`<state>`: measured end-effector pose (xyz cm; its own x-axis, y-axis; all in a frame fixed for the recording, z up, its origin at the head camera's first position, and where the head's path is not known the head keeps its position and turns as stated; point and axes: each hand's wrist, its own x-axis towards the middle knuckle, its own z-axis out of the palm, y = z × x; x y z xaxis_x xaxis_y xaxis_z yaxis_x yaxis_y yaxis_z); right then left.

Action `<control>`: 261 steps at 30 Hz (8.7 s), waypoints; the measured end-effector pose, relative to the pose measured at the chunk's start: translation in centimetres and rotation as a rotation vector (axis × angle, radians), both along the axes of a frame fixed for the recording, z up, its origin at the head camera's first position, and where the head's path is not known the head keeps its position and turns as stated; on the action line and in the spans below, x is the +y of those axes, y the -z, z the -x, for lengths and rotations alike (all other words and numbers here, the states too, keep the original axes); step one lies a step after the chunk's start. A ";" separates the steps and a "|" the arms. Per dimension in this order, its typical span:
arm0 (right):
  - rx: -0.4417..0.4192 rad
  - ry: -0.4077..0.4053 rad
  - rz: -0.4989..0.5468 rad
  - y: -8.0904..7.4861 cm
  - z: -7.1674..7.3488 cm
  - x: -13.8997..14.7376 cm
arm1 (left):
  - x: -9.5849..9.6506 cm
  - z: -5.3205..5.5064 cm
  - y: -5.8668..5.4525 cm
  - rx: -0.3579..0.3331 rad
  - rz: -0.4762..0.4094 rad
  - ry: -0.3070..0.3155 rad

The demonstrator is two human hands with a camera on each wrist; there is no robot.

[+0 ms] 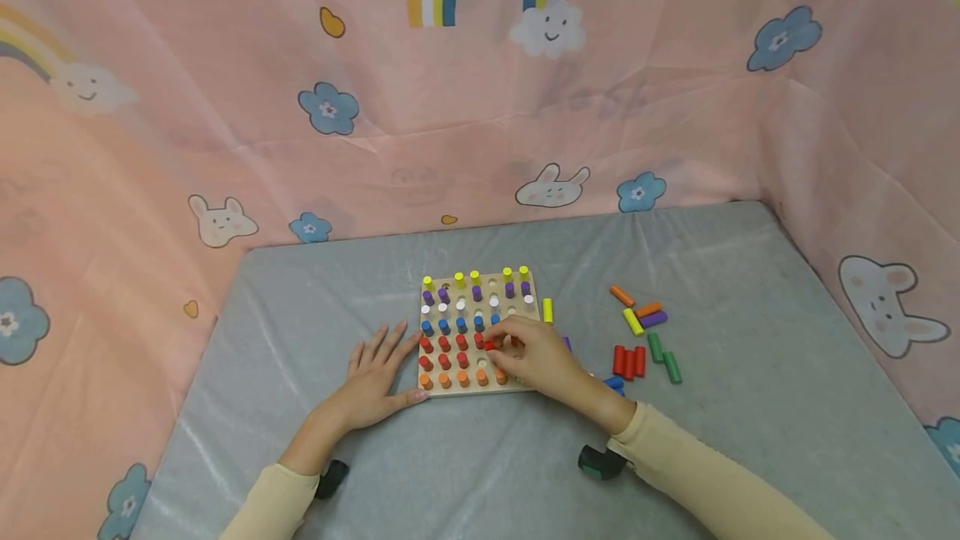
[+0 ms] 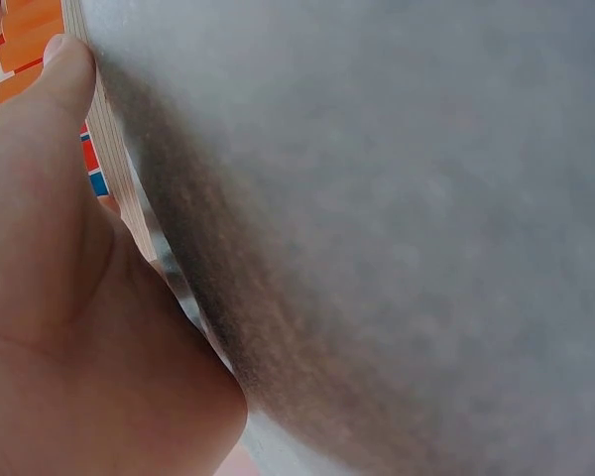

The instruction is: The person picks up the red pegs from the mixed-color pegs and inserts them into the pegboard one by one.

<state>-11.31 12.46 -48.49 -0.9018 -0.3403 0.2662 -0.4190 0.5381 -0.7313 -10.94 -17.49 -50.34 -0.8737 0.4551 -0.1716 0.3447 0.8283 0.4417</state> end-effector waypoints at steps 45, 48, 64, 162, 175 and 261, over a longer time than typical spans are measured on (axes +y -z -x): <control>-0.021 -0.034 -0.014 0.7 -0.2 -1.0 | -0.1 -0.1 0.3 0.023 -0.008 0.004; -0.018 -0.032 -0.013 0.7 -0.2 -1.0 | -0.1 0.0 0.2 0.009 0.006 -0.001; -0.011 -0.046 -0.018 0.7 -0.1 -1.2 | 0.0 -0.1 -0.2 -0.007 0.030 0.002; 0.089 0.333 -0.109 2.3 -3.5 13.7 | -0.1 0.0 0.9 0.023 -0.002 -0.006; 0.116 0.350 -0.224 1.9 -3.4 13.6 | -0.1 0.0 0.7 0.021 -0.008 -0.001; 0.093 0.082 -0.021 0.0 -1.6 2.3 | 0.0 -0.1 -0.5 0.028 0.028 0.022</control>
<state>-9.75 14.75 -48.49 -0.8987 -0.2729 0.3432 -0.4382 0.5883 -0.6796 -10.82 -17.53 -49.86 -0.8684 0.4694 -0.1599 0.3747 0.8324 0.4083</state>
